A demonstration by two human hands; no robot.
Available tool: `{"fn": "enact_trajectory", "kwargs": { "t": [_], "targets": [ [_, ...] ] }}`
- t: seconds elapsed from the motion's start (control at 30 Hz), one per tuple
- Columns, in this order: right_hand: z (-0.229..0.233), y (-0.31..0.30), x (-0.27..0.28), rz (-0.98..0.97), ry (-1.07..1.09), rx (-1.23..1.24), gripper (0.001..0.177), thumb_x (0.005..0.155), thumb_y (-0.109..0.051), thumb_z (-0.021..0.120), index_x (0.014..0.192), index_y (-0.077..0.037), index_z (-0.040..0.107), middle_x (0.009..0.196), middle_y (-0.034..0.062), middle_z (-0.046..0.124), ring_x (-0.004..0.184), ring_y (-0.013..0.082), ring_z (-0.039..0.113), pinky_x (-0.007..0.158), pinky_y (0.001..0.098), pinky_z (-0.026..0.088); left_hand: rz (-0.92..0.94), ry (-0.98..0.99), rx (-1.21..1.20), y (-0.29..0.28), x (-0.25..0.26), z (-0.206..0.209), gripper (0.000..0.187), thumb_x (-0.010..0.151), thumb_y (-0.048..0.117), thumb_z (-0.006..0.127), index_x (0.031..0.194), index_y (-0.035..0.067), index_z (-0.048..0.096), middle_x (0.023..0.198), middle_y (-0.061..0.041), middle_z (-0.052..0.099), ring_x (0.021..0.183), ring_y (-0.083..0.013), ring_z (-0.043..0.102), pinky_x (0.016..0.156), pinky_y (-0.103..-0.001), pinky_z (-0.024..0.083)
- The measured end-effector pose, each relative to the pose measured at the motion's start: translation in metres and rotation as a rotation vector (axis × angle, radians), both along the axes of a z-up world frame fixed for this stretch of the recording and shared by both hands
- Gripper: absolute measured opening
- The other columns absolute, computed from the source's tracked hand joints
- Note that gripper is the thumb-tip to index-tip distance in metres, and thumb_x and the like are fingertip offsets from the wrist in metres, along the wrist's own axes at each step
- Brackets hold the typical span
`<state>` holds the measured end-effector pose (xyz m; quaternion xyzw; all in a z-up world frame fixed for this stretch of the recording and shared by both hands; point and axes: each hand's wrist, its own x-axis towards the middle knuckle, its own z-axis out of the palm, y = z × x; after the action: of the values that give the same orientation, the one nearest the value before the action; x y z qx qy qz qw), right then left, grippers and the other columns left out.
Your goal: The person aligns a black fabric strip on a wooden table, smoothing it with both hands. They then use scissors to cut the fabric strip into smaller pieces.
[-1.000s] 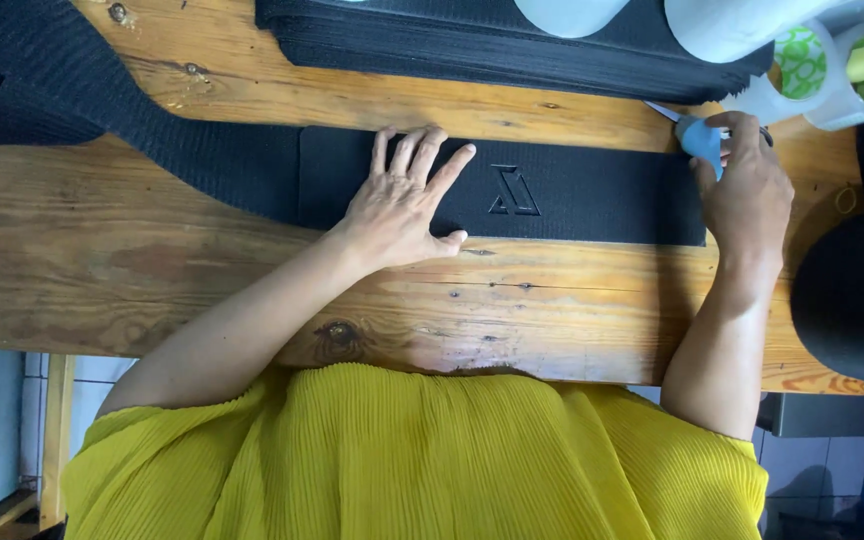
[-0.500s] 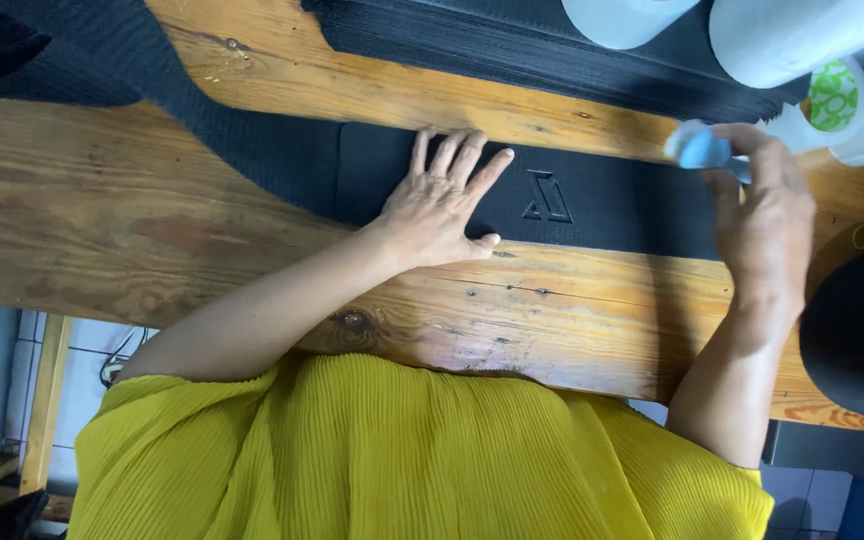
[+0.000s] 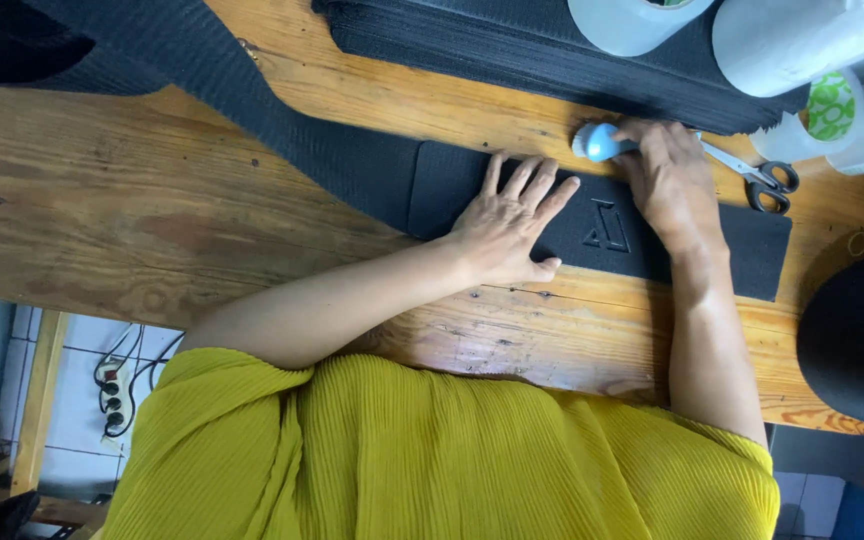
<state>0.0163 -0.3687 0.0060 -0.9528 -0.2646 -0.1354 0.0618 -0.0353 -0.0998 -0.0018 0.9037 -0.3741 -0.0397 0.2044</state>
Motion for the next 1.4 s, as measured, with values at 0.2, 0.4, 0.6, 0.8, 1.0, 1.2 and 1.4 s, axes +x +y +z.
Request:
{"fn": "enact_trajectory", "kwargs": {
  "t": [0.2, 0.4, 0.6, 0.8, 1.0, 1.2, 1.4],
  "targets": [
    [0.026, 0.025, -0.020, 0.023, -0.130, 0.010, 0.027, 0.103, -0.015, 0.079, 0.125, -0.010, 0.063, 0.127, 0.0115, 0.059, 0.115, 0.0372, 0.059, 0.097, 0.0467, 0.049, -0.007, 0.030, 0.033, -0.011, 0.002, 0.002, 0.098, 0.082, 0.059, 0.064, 0.159, 0.009, 0.031, 0.157, -0.026, 0.034, 0.150, -0.0418, 0.027, 0.117, -0.070, 0.012],
    [0.025, 0.057, -0.086, -0.164, 0.058, 0.074, 0.036, 0.096, -0.019, 0.081, 0.127, -0.013, 0.062, 0.122, 0.0101, 0.059, 0.115, 0.0362, 0.062, 0.096, 0.0459, 0.052, 0.010, -0.021, 0.007, -0.014, 0.000, -0.005, 0.100, 0.079, 0.059, 0.067, 0.157, 0.006, 0.033, 0.154, -0.024, 0.035, 0.148, -0.0406, 0.029, 0.117, -0.068, 0.014],
    [0.025, 0.081, -0.115, -0.258, 0.199, 0.154, 0.035, 0.099, -0.014, 0.072, 0.127, -0.006, 0.053, 0.142, 0.0150, 0.049, 0.132, 0.0422, 0.051, 0.104, 0.0535, 0.048, 0.057, -0.078, -0.017, -0.015, -0.001, -0.011, 0.105, 0.076, 0.058, 0.070, 0.156, 0.003, 0.031, 0.150, -0.022, 0.038, 0.146, -0.0378, 0.032, 0.118, -0.066, 0.015],
    [0.034, 0.096, -0.127, -0.390, 0.284, 0.067, 0.036, 0.104, -0.021, 0.062, 0.136, -0.011, 0.048, 0.157, 0.0190, 0.037, 0.151, 0.0455, 0.030, 0.117, 0.0590, 0.034, 0.068, -0.129, -0.035, -0.017, 0.000, -0.017, 0.105, 0.074, 0.059, 0.072, 0.155, 0.006, 0.031, 0.149, -0.021, 0.037, 0.144, -0.0363, 0.033, 0.118, -0.066, 0.016],
    [0.025, 0.097, -0.130, -0.425, 0.345, 0.128, 0.035, 0.107, -0.019, 0.055, 0.139, -0.009, 0.045, 0.164, 0.0209, 0.033, 0.153, 0.0457, 0.025, 0.117, 0.0653, 0.030, 0.045, -0.095, -0.048, -0.016, 0.003, -0.021, 0.101, 0.075, 0.059, 0.071, 0.153, 0.006, 0.036, 0.150, -0.022, 0.037, 0.145, -0.0378, 0.032, 0.118, -0.067, 0.015],
    [0.005, 0.086, -0.132, -0.442, 0.338, 0.103, 0.036, 0.107, -0.026, 0.055, 0.139, -0.013, 0.046, 0.167, 0.0165, 0.029, 0.156, 0.0419, 0.022, 0.120, 0.0632, 0.027, -0.017, -0.053, -0.114, 0.001, 0.006, -0.011, 0.097, 0.079, 0.055, 0.078, 0.154, 0.010, 0.037, 0.150, -0.026, 0.035, 0.146, -0.0428, 0.032, 0.117, -0.066, 0.017],
    [0.000, 0.081, -0.132, -0.452, 0.356, 0.113, 0.036, 0.107, -0.028, 0.056, 0.138, -0.014, 0.048, 0.168, 0.0157, 0.029, 0.156, 0.0416, 0.022, 0.120, 0.0641, 0.025, -0.090, -0.049, -0.061, 0.075, 0.031, 0.024, 0.082, 0.075, 0.052, 0.083, 0.142, 0.015, 0.054, 0.146, -0.025, 0.039, 0.138, -0.0456, 0.040, 0.109, -0.063, 0.027]
  ]
}}
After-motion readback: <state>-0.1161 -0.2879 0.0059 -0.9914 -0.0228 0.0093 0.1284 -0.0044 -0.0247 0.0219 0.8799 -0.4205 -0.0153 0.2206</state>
